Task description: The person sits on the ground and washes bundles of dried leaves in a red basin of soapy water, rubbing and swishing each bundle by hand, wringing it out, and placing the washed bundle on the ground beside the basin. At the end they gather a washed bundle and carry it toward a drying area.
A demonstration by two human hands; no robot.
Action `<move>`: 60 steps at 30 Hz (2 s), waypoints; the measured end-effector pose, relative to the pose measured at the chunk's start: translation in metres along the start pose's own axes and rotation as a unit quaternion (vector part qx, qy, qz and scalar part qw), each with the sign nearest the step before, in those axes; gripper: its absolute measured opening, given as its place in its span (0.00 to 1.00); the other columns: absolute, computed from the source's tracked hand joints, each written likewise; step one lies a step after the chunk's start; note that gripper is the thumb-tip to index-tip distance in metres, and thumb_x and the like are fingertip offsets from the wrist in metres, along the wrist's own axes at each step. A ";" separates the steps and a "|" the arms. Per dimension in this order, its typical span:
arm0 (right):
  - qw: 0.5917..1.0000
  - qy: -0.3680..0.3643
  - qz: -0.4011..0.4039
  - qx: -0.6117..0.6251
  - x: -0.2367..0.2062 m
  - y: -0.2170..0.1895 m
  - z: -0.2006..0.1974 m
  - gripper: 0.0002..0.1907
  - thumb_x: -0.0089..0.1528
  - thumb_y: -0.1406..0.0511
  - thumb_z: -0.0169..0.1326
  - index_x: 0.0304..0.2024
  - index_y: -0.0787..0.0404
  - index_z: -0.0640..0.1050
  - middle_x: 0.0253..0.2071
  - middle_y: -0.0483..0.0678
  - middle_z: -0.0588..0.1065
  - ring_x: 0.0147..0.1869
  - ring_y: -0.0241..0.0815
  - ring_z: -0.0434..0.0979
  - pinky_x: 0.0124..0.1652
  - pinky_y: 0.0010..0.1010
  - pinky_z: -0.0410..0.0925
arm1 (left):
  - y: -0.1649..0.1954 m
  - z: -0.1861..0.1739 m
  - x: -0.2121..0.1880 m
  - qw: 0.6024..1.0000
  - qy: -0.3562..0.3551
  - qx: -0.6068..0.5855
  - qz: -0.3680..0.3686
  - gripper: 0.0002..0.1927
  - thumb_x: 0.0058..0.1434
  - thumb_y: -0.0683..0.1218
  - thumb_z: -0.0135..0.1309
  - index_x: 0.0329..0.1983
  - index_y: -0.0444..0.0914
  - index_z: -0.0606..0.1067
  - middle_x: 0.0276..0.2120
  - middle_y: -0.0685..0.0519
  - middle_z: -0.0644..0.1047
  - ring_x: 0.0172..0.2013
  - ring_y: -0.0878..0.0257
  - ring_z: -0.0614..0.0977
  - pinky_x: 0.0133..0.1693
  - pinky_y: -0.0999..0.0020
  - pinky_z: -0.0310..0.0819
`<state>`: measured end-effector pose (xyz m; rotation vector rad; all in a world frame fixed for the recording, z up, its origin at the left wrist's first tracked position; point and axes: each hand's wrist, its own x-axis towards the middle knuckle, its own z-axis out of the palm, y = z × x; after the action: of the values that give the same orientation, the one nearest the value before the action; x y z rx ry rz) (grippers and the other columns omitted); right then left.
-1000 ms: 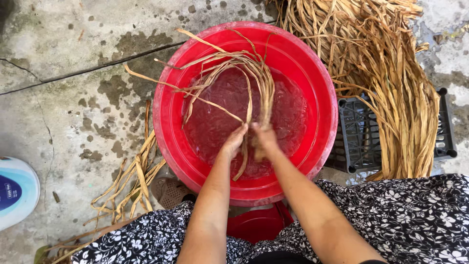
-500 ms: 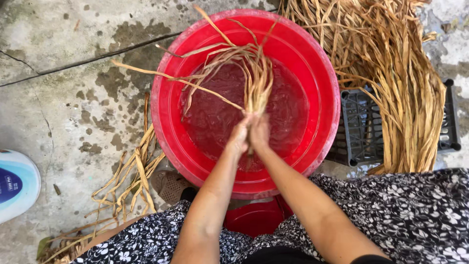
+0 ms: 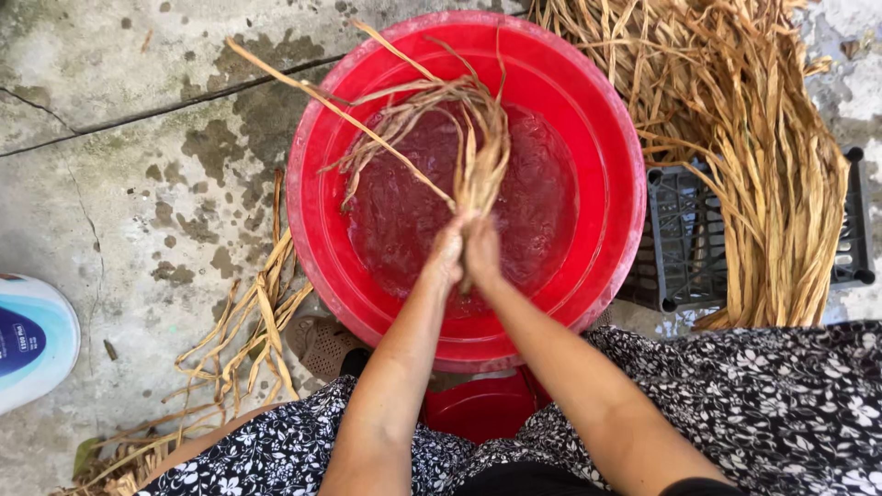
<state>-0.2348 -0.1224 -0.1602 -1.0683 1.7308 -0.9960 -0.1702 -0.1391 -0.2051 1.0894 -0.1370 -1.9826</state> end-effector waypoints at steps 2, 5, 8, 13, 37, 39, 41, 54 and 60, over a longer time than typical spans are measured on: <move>0.996 -0.034 -0.079 0.002 -0.025 -0.009 0.020 0.25 0.73 0.55 0.38 0.59 0.70 0.70 0.50 0.70 0.75 0.52 0.69 0.75 0.51 0.55 0.68 | 0.023 -0.021 0.003 0.999 0.008 -0.003 0.037 0.36 0.62 0.68 0.51 0.63 0.39 0.75 0.45 0.50 0.78 0.41 0.58 0.75 0.44 0.57 0.69; 0.991 -0.049 -0.115 -0.046 -0.034 -0.026 0.024 0.28 0.73 0.54 0.39 0.63 0.71 0.70 0.54 0.72 0.73 0.56 0.71 0.73 0.54 0.58 0.66 | 0.025 -0.022 0.004 0.991 -0.053 -0.023 0.122 0.32 0.58 0.62 0.55 0.62 0.41 0.76 0.43 0.50 0.79 0.40 0.56 0.77 0.44 0.53 0.70; 0.990 -0.010 0.001 -0.139 -0.007 -0.027 -0.003 0.29 0.70 0.50 0.39 0.56 0.66 0.74 0.48 0.66 0.78 0.52 0.64 0.79 0.53 0.51 0.69 | -0.003 -0.007 0.003 0.997 -0.028 -0.045 0.064 0.24 0.66 0.57 0.56 0.59 0.39 0.76 0.46 0.52 0.81 0.46 0.60 0.79 0.54 0.56 0.70; 0.985 -0.096 0.071 -0.126 0.033 -0.002 -0.047 0.29 0.69 0.47 0.46 0.54 0.64 0.80 0.52 0.62 0.78 0.56 0.58 0.76 0.57 0.49 0.65 | 0.000 -0.016 -0.009 0.994 0.011 0.103 -0.026 0.18 0.70 0.55 0.51 0.52 0.38 0.78 0.43 0.49 0.82 0.43 0.56 0.80 0.51 0.52 0.71; 0.990 -0.074 0.115 0.036 -0.014 -0.007 0.004 0.31 0.70 0.45 0.39 0.58 0.60 0.75 0.49 0.58 0.79 0.55 0.58 0.78 0.53 0.51 0.70 | -0.001 -0.011 -0.019 0.997 0.010 0.079 -0.016 0.53 0.58 0.79 0.46 0.76 0.41 0.63 0.55 0.38 0.75 0.47 0.53 0.77 0.44 0.49 0.77; 0.997 -0.076 -0.023 -0.016 -0.035 -0.006 0.024 0.30 0.74 0.48 0.40 0.61 0.65 0.73 0.52 0.65 0.77 0.56 0.66 0.74 0.51 0.56 0.69 | 0.014 -0.021 -0.023 0.993 0.044 0.077 0.073 0.55 0.59 0.83 0.42 0.78 0.45 0.64 0.49 0.32 0.76 0.35 0.52 0.72 0.33 0.51 0.68; 0.938 0.000 -0.299 -0.177 -0.034 -0.007 0.028 0.30 0.77 0.55 0.40 0.68 0.75 0.69 0.58 0.76 0.72 0.58 0.82 0.66 0.48 0.68 0.65 | 0.018 -0.019 -0.021 0.995 0.081 0.058 -0.003 0.53 0.53 0.80 0.42 0.74 0.45 0.61 0.54 0.38 0.74 0.38 0.47 0.73 0.40 0.42 0.69; 0.989 -0.102 0.016 -0.104 -0.026 -0.007 0.029 0.34 0.71 0.46 0.33 0.59 0.67 0.75 0.56 0.64 0.75 0.63 0.60 0.74 0.64 0.52 0.61 | 0.025 -0.032 -0.007 0.996 0.075 0.029 0.024 0.44 0.62 0.75 0.45 0.68 0.39 0.69 0.56 0.44 0.72 0.52 0.51 0.76 0.48 0.51 0.75; 0.965 -0.107 0.110 -0.211 0.022 0.015 -0.018 0.31 0.73 0.47 0.35 0.62 0.61 0.76 0.58 0.63 0.76 0.67 0.63 0.70 0.70 0.64 0.49 | -0.015 -0.005 -0.004 0.923 -0.047 0.329 0.193 0.33 0.72 0.68 0.50 0.68 0.42 0.67 0.54 0.59 0.70 0.52 0.65 0.73 0.43 0.59 0.70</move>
<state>-0.2615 -0.1345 -0.1736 -1.1644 1.8738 -0.3612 -0.1750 -0.1252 -0.2128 1.2501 -1.0508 -1.6510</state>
